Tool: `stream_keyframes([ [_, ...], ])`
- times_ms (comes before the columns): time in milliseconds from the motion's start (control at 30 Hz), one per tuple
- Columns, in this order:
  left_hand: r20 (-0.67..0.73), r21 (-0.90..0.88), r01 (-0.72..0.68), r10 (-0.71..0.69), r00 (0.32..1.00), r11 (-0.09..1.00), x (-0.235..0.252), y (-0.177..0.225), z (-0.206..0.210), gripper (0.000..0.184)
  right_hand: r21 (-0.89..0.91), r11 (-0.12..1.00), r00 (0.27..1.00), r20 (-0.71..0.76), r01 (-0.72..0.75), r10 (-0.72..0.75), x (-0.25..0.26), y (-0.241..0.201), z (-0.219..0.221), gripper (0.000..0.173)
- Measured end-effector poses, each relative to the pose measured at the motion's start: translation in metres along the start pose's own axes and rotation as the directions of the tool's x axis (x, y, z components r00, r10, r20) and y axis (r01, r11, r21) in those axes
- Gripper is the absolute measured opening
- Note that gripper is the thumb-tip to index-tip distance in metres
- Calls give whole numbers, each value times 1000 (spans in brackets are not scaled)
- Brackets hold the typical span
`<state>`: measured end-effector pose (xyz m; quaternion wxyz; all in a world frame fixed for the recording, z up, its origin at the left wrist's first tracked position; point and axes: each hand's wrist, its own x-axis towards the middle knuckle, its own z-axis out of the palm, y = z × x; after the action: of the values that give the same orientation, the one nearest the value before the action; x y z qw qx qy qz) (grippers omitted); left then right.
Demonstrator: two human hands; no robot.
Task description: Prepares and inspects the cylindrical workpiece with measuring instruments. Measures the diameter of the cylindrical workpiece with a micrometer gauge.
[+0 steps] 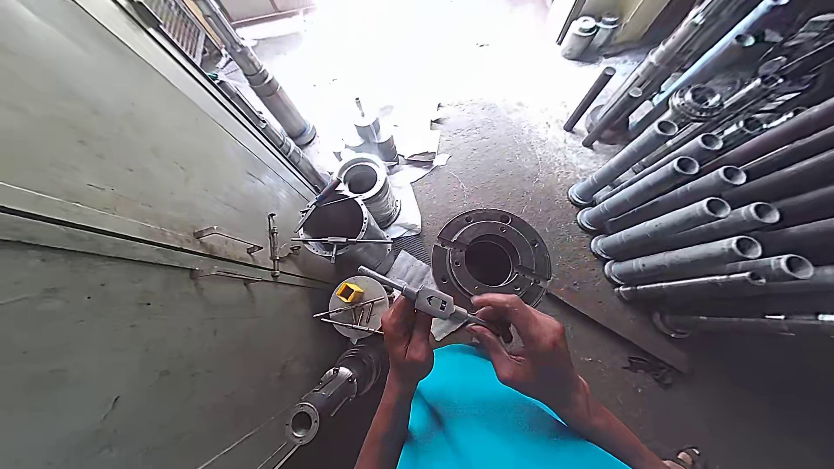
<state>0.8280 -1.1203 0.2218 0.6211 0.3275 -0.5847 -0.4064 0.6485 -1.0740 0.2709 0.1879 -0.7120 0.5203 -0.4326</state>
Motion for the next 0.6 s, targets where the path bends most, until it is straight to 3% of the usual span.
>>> stream_keyframes([
  [100, -27, -14, -28, 28, 999, 1000, -7, 1, 21, 20, -36, 998, 997, -56, 48, -50, -13, 9, -25, 24],
  [167, -39, -35, -42, 40, 998, 999, -12, 0, 34, 19, -66, 996, 998, 8, 58, -57, -17, 12, -38, 30],
  [267, -43, -21, -88, 87, 995, 996, -17, -3, 45, 21, 55, 996, 983, 172, -73, 63, -19, 19, -52, 37],
  [333, -51, 51, -122, 125, 991, 991, -20, -4, 50, 21, 137, 982, 975, 201, -127, 98, -23, 26, -56, 39],
  [467, -74, 110, -107, 115, 991, 988, -23, -3, 59, 20, -36, 999, 995, 97, 9, -5, -30, 31, -56, 34],
  [533, -82, 80, -92, 99, 992, 993, -25, -3, 61, 20, -124, 990, 992, 108, 73, -59, -32, 33, -56, 38],
  [600, -77, 4, -93, 93, 993, 996, -26, -6, 60, 21, -85, 995, 987, 155, 53, -39, -32, 35, -57, 41],
])
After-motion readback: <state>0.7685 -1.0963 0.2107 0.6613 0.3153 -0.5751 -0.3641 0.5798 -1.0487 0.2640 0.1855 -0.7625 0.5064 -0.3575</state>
